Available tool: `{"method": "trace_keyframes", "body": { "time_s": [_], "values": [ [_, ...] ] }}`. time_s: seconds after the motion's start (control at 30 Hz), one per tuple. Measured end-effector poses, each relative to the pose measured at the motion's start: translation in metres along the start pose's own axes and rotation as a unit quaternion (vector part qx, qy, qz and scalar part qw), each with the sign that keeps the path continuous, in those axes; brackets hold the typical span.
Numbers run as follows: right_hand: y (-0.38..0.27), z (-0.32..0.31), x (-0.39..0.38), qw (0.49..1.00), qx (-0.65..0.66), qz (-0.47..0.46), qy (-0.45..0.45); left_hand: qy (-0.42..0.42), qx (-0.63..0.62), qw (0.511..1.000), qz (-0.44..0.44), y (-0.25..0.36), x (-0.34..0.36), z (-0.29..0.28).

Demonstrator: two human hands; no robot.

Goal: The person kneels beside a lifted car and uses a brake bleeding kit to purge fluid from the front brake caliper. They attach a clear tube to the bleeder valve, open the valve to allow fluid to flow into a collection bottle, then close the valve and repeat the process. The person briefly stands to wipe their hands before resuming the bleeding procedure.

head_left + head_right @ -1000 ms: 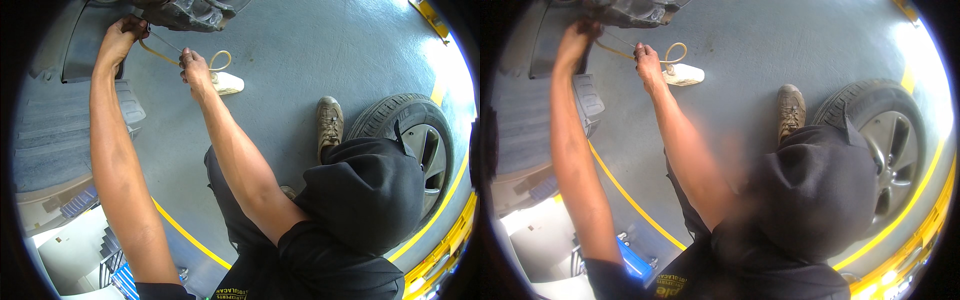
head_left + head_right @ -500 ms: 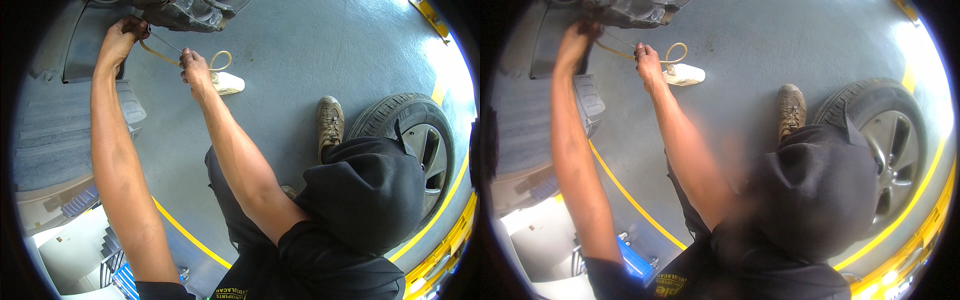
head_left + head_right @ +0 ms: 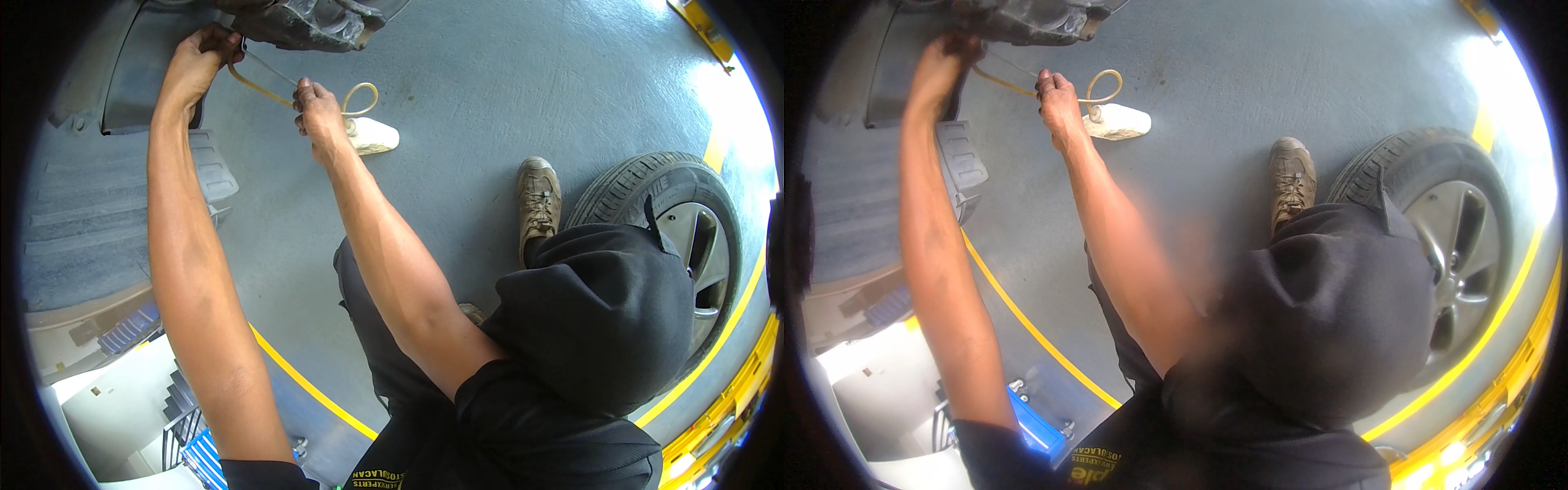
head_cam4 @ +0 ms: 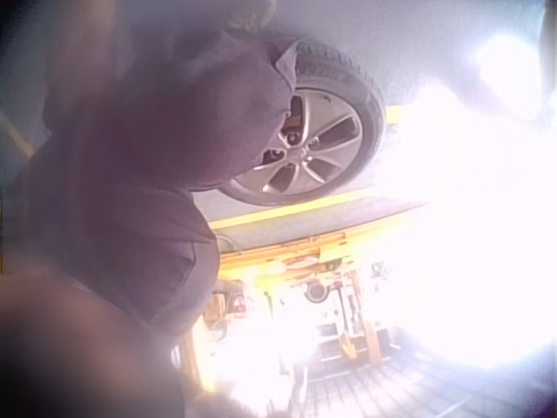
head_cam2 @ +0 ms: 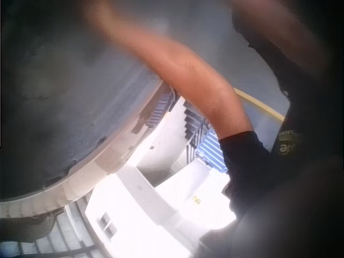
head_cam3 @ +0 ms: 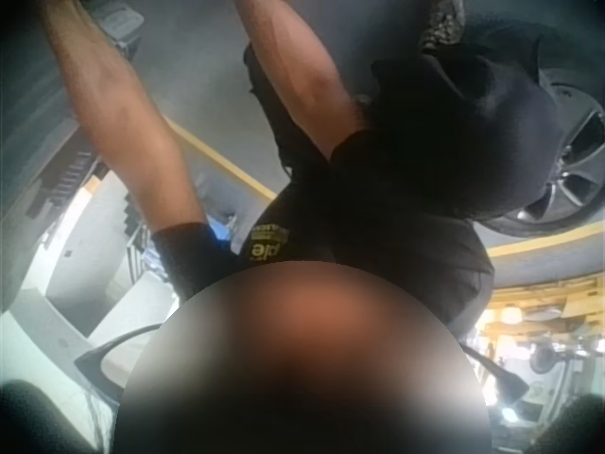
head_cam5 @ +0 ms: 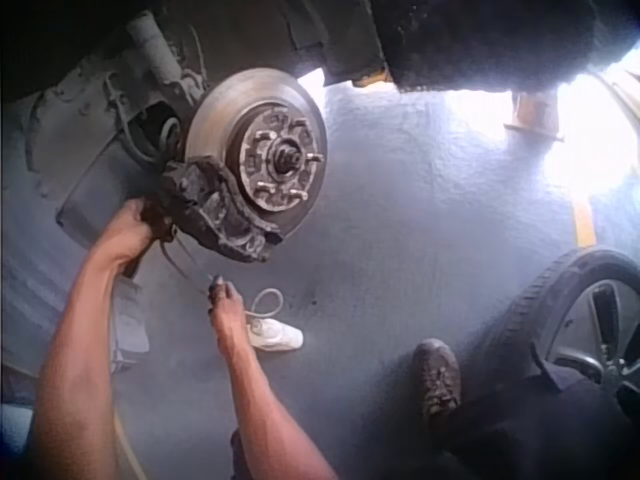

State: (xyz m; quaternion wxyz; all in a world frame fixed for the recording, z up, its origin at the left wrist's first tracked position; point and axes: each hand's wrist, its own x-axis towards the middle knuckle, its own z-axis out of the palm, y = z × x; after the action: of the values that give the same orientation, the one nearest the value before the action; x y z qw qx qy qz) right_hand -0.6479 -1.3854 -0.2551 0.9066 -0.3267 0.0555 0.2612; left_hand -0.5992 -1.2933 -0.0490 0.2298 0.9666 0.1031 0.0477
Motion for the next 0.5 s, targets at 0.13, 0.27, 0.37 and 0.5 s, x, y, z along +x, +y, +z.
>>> {"method": "trace_keyframes", "body": {
  "time_s": [0.13,0.27,0.37,0.5],
  "values": [
    [-0.003,0.003,0.001,1.0,-0.004,0.003,0.008,-0.003,0.006,1.0,0.003,0.0,0.0,-0.001],
    [0.0,0.006,0.002,0.999,-0.004,0.021,0.037,-0.019,-0.005,1.0,-0.009,0.002,0.001,-0.002],
    [0.005,0.011,0.005,0.998,0.026,0.027,0.058,-0.024,-0.042,0.998,-0.036,0.002,0.003,-0.001],
    [-0.005,0.017,0.001,0.994,0.002,0.016,0.106,-0.039,-0.053,0.996,-0.058,-0.003,0.008,-0.004]
  ]
}}
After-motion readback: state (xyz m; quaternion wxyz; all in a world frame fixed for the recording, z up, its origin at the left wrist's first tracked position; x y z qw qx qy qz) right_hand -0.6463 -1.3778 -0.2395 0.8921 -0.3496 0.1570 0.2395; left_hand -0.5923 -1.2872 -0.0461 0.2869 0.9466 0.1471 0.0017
